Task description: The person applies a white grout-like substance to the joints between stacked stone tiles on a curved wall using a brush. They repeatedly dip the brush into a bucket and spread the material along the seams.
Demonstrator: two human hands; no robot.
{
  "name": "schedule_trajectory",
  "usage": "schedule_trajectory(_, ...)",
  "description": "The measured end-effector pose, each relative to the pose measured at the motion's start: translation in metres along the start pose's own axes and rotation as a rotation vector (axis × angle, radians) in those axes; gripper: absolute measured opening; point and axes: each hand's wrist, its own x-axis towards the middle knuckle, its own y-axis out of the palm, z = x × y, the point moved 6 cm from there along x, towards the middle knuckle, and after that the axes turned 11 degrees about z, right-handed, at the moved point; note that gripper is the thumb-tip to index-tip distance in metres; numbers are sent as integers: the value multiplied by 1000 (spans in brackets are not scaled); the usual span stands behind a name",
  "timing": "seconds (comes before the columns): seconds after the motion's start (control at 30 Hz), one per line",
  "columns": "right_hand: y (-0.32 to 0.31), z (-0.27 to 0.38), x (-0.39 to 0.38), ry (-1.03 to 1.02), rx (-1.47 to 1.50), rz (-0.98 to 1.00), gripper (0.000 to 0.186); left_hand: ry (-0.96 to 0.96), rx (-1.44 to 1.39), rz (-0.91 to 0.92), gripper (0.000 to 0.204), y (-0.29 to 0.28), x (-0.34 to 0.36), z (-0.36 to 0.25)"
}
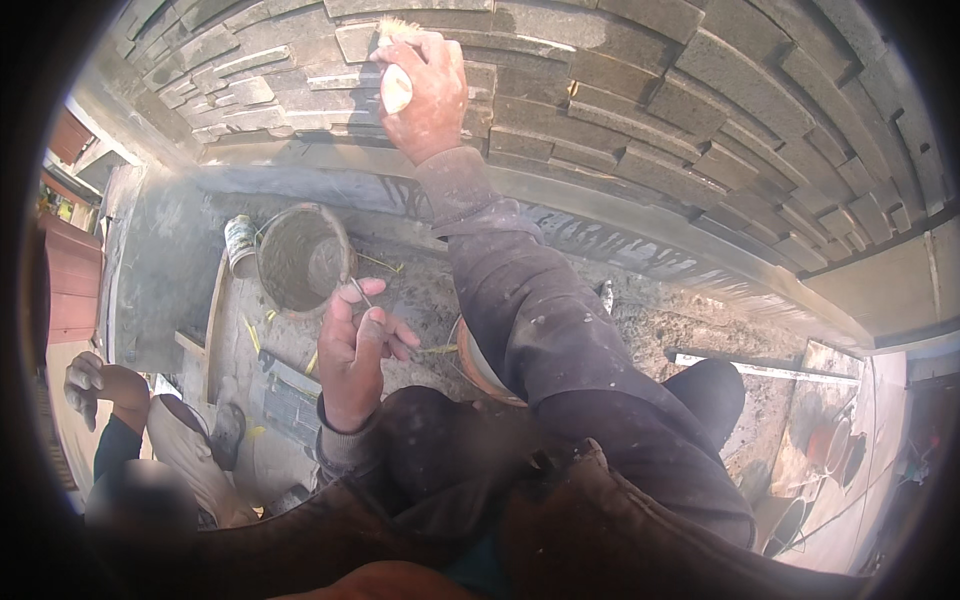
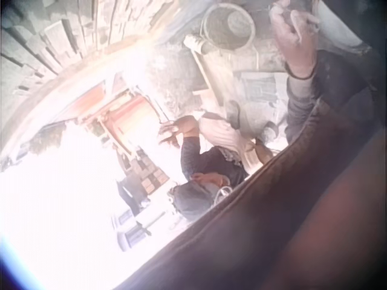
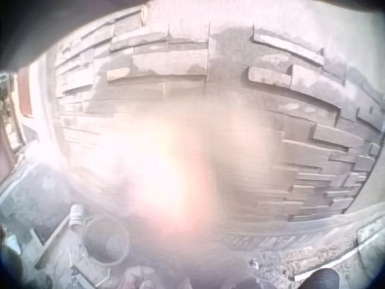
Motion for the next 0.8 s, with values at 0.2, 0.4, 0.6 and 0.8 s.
schedule_trajectory(0.2, -78, -3, -31, 163, -259, -301, 22, -169, -262, 83, 17, 26, -43, 25)
schedule_trajectory(0.4, 4, 3, 3, -33, 136, 19, 28, -138, -6, 132, 11, 30, -30, 43)
schedule_trajectory(0.6, -99, -30, -26, 191, -186, -435, 15, -126, 209, 58, 10, 15, -42, 40)
schedule_trajectory(0.8, -55, -10, 0, 0, -84, -175, 22, -74, 280, 64, 11, 23, -33, 46)
